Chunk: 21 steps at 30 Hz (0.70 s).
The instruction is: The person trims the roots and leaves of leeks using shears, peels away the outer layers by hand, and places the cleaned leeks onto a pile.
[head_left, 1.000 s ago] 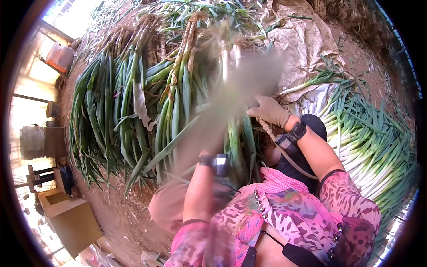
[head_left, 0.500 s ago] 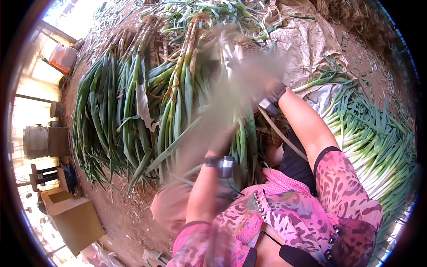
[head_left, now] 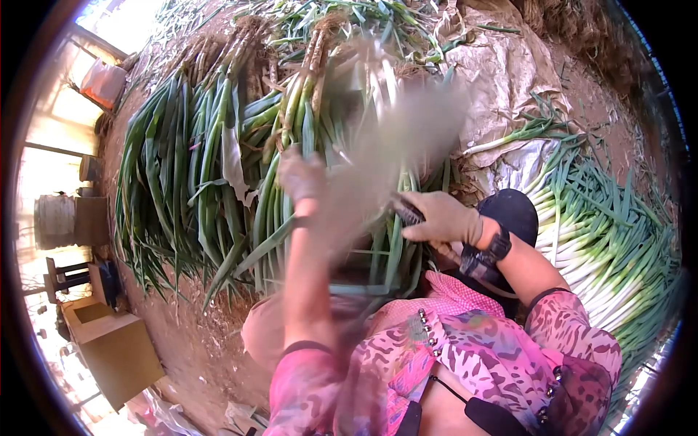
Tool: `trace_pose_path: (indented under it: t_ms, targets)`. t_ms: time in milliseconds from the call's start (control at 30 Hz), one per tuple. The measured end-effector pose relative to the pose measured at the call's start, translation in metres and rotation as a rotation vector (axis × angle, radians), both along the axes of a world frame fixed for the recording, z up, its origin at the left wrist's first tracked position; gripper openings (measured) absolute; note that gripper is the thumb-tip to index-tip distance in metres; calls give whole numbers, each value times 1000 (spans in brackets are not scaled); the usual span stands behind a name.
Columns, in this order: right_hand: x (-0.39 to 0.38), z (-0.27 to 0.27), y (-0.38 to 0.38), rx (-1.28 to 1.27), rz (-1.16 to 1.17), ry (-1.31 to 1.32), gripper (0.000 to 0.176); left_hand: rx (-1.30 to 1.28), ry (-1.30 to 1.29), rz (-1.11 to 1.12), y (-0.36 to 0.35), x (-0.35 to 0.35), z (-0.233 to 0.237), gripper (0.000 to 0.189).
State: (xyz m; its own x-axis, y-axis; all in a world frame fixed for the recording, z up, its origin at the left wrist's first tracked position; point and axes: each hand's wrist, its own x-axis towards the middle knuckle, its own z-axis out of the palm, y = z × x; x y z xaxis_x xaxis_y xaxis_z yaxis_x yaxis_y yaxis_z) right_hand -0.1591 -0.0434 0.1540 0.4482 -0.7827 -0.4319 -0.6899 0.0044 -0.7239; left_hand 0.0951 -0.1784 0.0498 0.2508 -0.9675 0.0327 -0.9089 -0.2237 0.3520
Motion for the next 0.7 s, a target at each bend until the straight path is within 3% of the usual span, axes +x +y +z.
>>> trace_pose_path:
  t_ms: [67, 133, 267, 400, 433, 500, 600, 667, 700]
  targets:
    - [1, -13, 9, -50, -97, -28, 68, 4, -125, 75, -12, 43, -13, 58]
    - [-1, -18, 9, 10, -227, -41, 60, 256, -69, 80, -16, 68, -13, 65]
    - [-8, -54, 14, -79, -259, 63, 55, 359, 80, -19, -15, 69, 12, 55]
    - [-14, -62, 11, 39, -401, 16, 47, 155, -92, -111, -13, 40, 35, 47]
    - [-12, -50, 8, 141, -451, -5, 44, 45, -59, -115, -8, 29, 47, 47]
    - [-9, -39, 6, 269, -534, -90, 39, 74, 48, -134, -9, 9, 69, 45]
    - [-8, -57, 11, 5, -446, -219, 40, 183, 391, -210, -9, -5, 76, 50]
    - [0, -34, 16, 11, -441, -227, 45, 293, 550, -176, -8, -16, 52, 51]
    - [4, -23, 19, 15, -440, -229, 47, 294, 569, -160, -12, -18, 17, 51]
